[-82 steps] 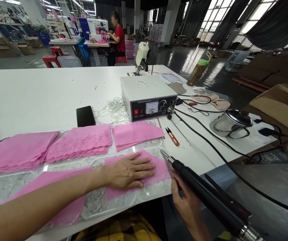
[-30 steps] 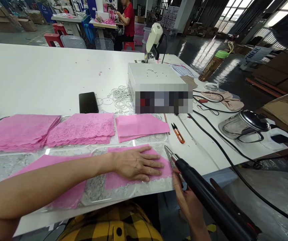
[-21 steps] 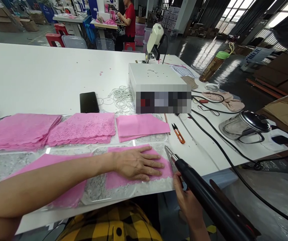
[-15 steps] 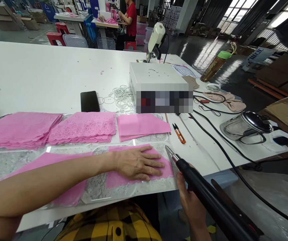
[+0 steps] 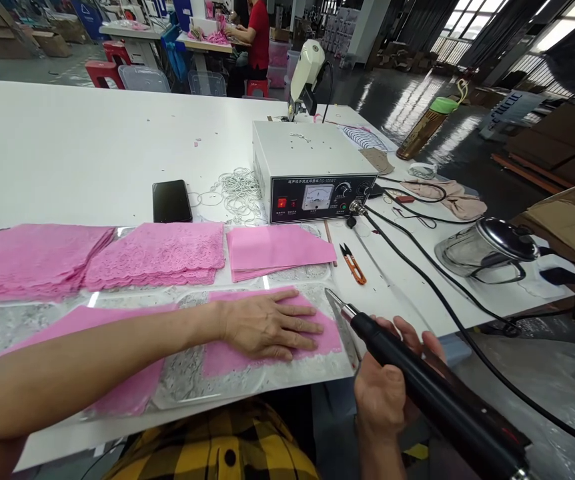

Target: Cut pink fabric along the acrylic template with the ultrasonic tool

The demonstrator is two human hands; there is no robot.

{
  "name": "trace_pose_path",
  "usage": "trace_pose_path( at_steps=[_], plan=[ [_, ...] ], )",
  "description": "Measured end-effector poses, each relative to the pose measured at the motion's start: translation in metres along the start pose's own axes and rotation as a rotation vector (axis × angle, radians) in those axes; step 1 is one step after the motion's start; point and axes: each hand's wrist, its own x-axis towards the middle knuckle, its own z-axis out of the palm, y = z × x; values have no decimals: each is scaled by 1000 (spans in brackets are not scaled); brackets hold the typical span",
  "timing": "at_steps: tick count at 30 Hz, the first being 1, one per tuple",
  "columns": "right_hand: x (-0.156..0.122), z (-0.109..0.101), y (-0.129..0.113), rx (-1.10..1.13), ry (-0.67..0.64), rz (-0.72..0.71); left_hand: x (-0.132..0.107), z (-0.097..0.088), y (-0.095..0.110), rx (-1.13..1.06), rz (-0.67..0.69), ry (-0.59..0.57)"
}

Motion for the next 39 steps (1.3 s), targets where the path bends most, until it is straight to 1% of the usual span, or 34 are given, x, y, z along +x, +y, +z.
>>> trace_pose_path(
  at_steps=[2,3,4,7,10,12,15,18,22,29,34,37,39],
  plan=[
    [15,7,-4,96,105,24,-1,1,0,0,7,14],
    [23,8,-7,114,151,47,-1,1,-1,1,8,18],
    [30,6,-11,98,166,74,-1,1,0,4,8,20],
    [49,-8,-26,66,179,131,-1,1,0,20,13,14],
    [58,-27,-40,130,143,160,-1,0,1,20,21,19],
    [58,-36,-46,150,112,175,0,0,1,3,17,30],
    [54,-41,-47,114,87,178,0,0,1,-20,3,33],
    [51,-39,-44,88,79,155,0,0,2,-21,3,33],
    [52,-35,-44,108,94,177,0,-1,2,-8,12,11],
    [54,-29,-49,136,131,202,1,-2,3,-28,-38,-45],
    [54,-28,-48,139,114,215,0,-2,3,-4,-15,-31],
    [55,-30,-47,128,107,185,0,0,2,3,7,9],
    [56,-32,-45,148,78,162,-1,1,1,0,16,37]
  ],
)
